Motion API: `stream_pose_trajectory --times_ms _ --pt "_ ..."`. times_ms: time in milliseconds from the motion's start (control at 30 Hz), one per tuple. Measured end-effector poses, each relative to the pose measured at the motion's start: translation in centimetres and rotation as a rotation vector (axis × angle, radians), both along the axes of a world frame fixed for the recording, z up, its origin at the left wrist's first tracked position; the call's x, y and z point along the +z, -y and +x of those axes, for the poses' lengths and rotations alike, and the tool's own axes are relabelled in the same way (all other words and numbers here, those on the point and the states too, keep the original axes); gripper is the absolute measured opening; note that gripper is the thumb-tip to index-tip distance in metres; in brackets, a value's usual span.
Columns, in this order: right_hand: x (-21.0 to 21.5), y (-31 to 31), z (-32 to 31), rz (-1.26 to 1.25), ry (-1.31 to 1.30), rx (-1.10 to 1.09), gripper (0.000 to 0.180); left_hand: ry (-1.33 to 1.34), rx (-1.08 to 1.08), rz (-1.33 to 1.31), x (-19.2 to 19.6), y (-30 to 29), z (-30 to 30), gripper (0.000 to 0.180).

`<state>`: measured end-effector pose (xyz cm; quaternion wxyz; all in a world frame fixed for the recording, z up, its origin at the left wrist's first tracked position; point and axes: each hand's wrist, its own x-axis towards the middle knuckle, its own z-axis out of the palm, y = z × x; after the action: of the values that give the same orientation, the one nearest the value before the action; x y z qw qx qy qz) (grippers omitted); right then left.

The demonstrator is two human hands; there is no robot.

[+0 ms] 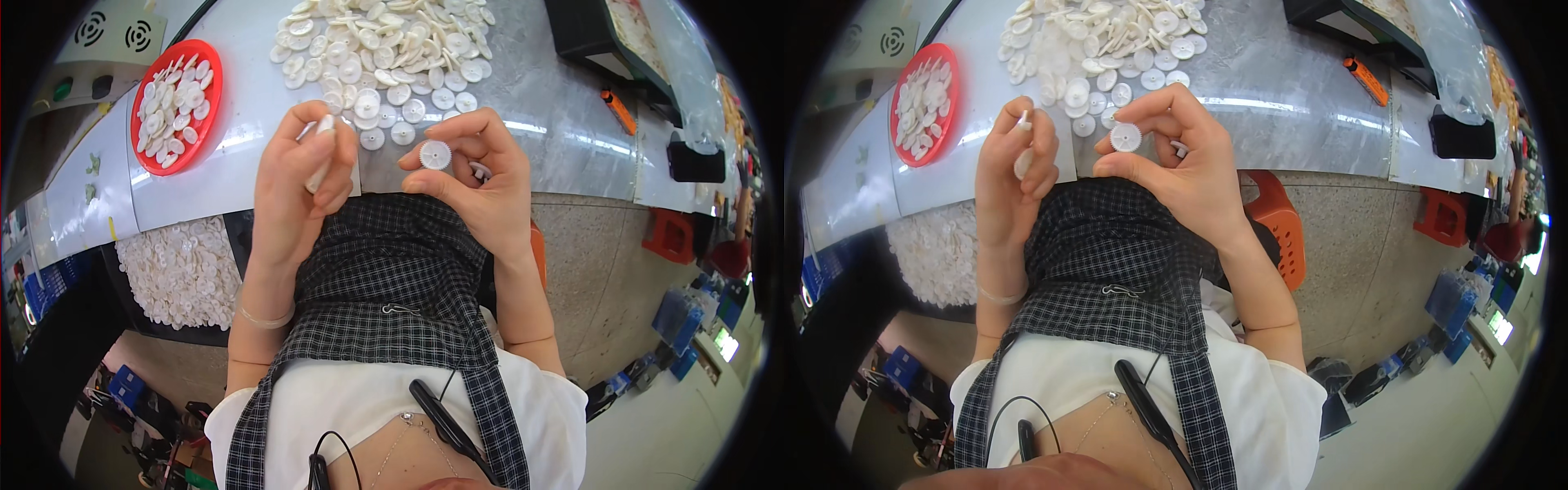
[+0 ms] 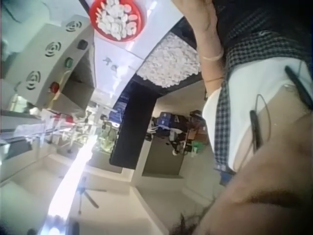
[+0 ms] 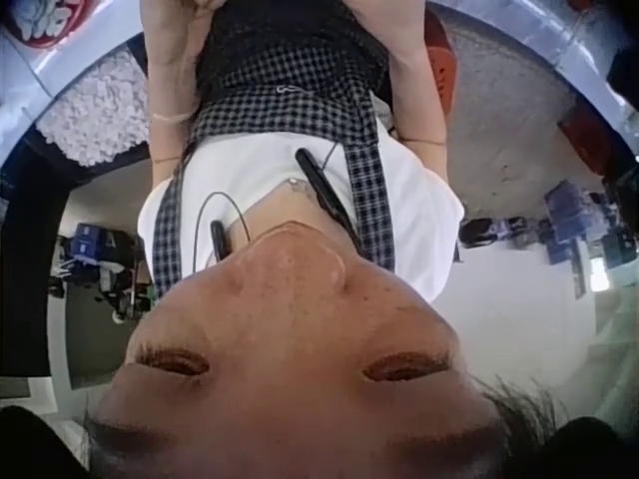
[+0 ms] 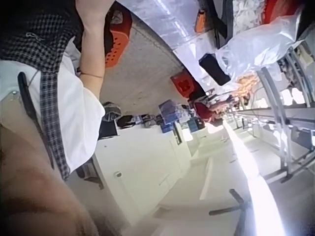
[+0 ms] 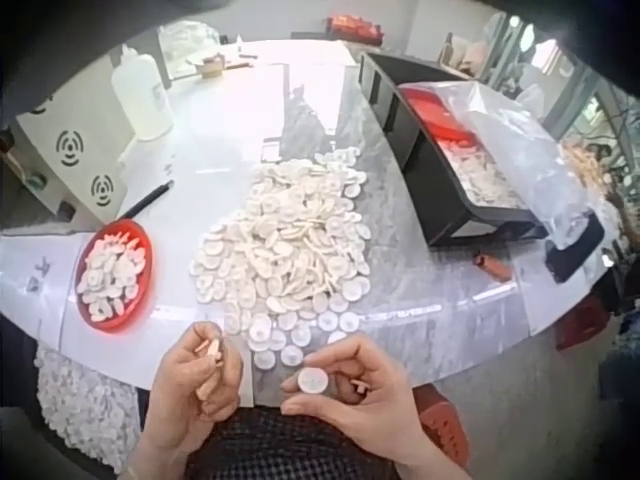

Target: Sorting and inspecting small white plastic components on a workbench.

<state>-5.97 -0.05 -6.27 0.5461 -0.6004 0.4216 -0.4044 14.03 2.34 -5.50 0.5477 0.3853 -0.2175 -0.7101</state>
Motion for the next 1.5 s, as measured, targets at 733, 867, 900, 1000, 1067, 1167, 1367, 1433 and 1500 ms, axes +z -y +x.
stream_pose_trajectory --times_ms 733,867,900,1000,1067,1167,1367,1433,1500 --pt "-0.2 2.2 1.3 -0.442 -0.627 -0.21 0.017 1.386 0.043 -0.42 -0.2 0.2 -0.9 0.026" --pt "-0.2 2.4 1.5 -0.427 -0.591 -0.204 0.011 1.405 0.006 -0.444 -0.4 0.3 -1.0 0.017" --pt "-0.1 2.5 1.4 -0.396 -0.539 -0.182 0.011 1.401 0.004 -0.463 -0.6 0.4 -1.0 0.014" --pt "0.0 2.2 0.9 -0.128 -0.184 -0.176 0.01 1.397 -0.039 -0.463 -0.3 0.7 -1.1 0.01" --pt "0.6 2.1 0.3 0.08 0.05 -0.121 0.009 1.314 -0.026 -0.453 -0.2 0.6 -0.9 0.01" --pt "1.2 2.0 0.5 0.349 0.386 -0.031 0.01 0.93 -0.05 -0.292 0.1 0.0 -0.4 0.011" --pt "0.6 1.5 1.1 0.358 0.453 0.089 0.015 -0.41 -0.174 0.092 0.2 0.1 1.1 0.017" --pt "0.5 1.3 1.2 0.362 0.441 0.082 0.015 -0.685 -0.152 0.192 0.2 0.2 1.0 0.019" --pt "0.3 1.2 1.0 0.339 0.439 0.092 0.011 -0.774 -0.154 0.18 -0.2 0.1 1.2 0.021"
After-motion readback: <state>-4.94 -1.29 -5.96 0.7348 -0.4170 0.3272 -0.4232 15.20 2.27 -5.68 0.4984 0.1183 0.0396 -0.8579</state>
